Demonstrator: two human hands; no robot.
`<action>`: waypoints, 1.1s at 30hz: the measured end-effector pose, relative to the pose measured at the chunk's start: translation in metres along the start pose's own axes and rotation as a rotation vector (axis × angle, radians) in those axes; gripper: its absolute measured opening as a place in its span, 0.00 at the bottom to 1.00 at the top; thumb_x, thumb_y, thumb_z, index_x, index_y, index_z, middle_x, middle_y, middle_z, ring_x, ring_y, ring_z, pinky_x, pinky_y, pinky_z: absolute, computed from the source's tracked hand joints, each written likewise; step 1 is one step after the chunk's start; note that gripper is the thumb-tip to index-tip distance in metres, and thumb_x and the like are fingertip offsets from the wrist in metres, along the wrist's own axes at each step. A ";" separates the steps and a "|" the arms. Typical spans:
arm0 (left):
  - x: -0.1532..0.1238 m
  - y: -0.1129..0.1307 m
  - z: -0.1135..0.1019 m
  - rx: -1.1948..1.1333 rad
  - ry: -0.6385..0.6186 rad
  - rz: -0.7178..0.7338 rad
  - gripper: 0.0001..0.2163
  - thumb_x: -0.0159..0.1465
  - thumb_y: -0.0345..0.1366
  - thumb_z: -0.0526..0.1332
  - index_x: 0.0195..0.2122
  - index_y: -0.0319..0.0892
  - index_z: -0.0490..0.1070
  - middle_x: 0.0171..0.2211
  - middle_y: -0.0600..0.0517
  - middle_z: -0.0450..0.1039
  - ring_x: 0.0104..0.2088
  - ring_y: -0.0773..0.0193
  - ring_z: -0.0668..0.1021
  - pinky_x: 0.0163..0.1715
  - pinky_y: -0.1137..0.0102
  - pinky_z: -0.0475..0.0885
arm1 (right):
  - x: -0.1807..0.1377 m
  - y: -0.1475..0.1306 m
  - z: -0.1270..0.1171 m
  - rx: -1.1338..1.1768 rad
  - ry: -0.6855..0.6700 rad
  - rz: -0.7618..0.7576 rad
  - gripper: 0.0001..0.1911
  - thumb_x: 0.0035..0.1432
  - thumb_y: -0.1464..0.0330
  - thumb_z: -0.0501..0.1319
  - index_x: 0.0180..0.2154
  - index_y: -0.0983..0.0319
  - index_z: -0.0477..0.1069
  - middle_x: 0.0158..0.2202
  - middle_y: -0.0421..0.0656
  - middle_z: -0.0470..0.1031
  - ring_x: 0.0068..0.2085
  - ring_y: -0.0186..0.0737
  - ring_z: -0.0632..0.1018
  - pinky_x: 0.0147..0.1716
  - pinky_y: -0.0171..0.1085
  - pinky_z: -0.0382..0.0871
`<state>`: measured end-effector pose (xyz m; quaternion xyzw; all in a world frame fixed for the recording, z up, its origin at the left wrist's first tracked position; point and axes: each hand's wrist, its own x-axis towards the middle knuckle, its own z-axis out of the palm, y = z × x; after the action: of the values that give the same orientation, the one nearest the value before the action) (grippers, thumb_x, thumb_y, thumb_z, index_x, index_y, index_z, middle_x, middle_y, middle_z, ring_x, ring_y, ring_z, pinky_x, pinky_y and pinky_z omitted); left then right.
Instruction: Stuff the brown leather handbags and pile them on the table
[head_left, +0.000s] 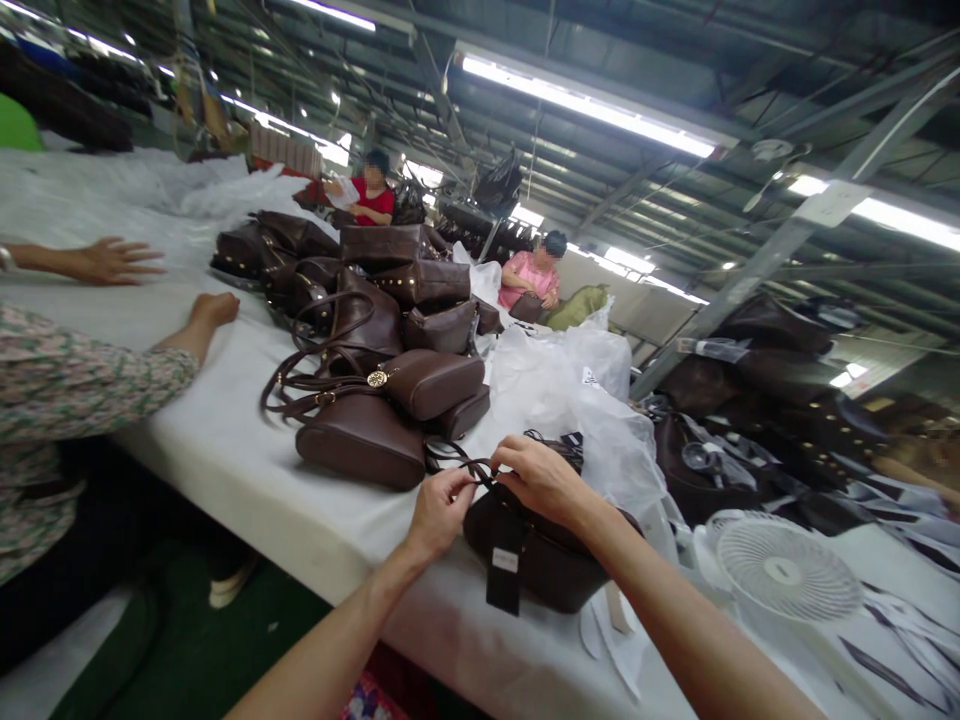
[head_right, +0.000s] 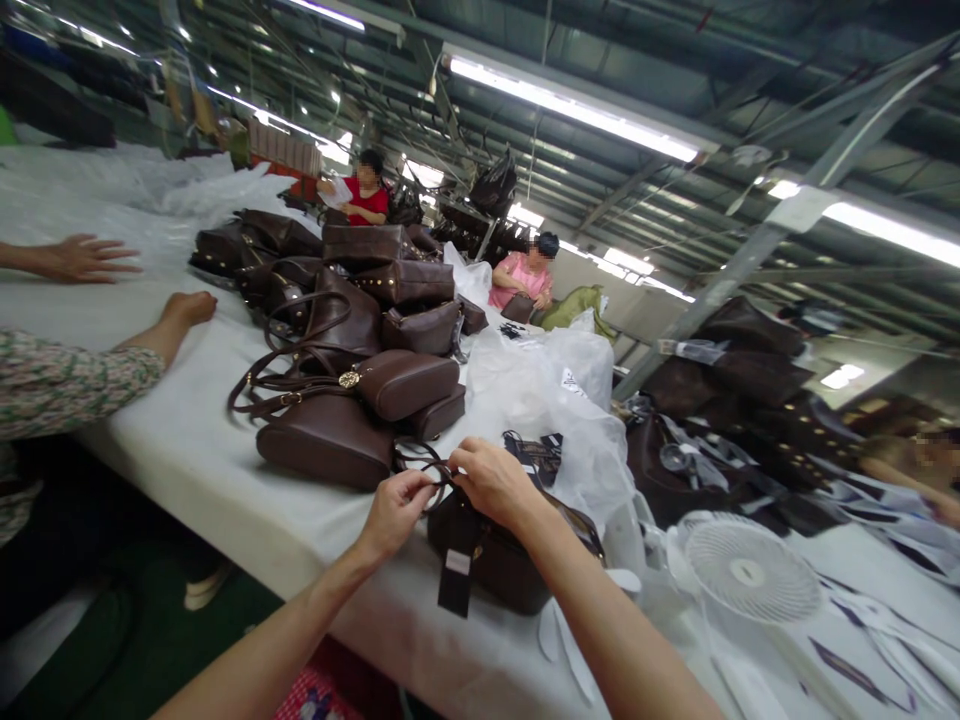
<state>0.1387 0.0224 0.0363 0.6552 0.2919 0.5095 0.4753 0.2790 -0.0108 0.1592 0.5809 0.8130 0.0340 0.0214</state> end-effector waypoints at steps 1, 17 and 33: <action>-0.001 0.002 -0.004 0.019 0.014 0.006 0.09 0.59 0.32 0.58 0.23 0.40 0.72 0.23 0.53 0.70 0.26 0.66 0.71 0.27 0.73 0.63 | 0.000 0.000 0.002 0.008 0.018 -0.023 0.08 0.60 0.74 0.60 0.40 0.62 0.76 0.40 0.45 0.75 0.42 0.38 0.74 0.43 0.35 0.64; 0.006 -0.007 0.001 -0.191 0.007 -0.086 0.02 0.55 0.31 0.59 0.27 0.40 0.69 0.25 0.54 0.70 0.27 0.67 0.73 0.29 0.74 0.68 | 0.000 -0.004 0.024 -0.003 0.095 -0.001 0.08 0.61 0.71 0.58 0.32 0.60 0.75 0.37 0.41 0.76 0.37 0.35 0.74 0.36 0.34 0.60; 0.010 -0.006 0.009 -0.695 0.023 -0.337 0.05 0.47 0.31 0.62 0.22 0.40 0.64 0.27 0.54 0.73 0.24 0.70 0.71 0.27 0.73 0.68 | -0.005 -0.012 0.028 -0.045 0.132 0.104 0.07 0.60 0.71 0.58 0.32 0.60 0.74 0.36 0.39 0.76 0.36 0.34 0.74 0.35 0.36 0.55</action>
<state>0.1505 0.0306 0.0346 0.3921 0.2107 0.5002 0.7428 0.2717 -0.0180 0.1301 0.6181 0.7805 0.0915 -0.0213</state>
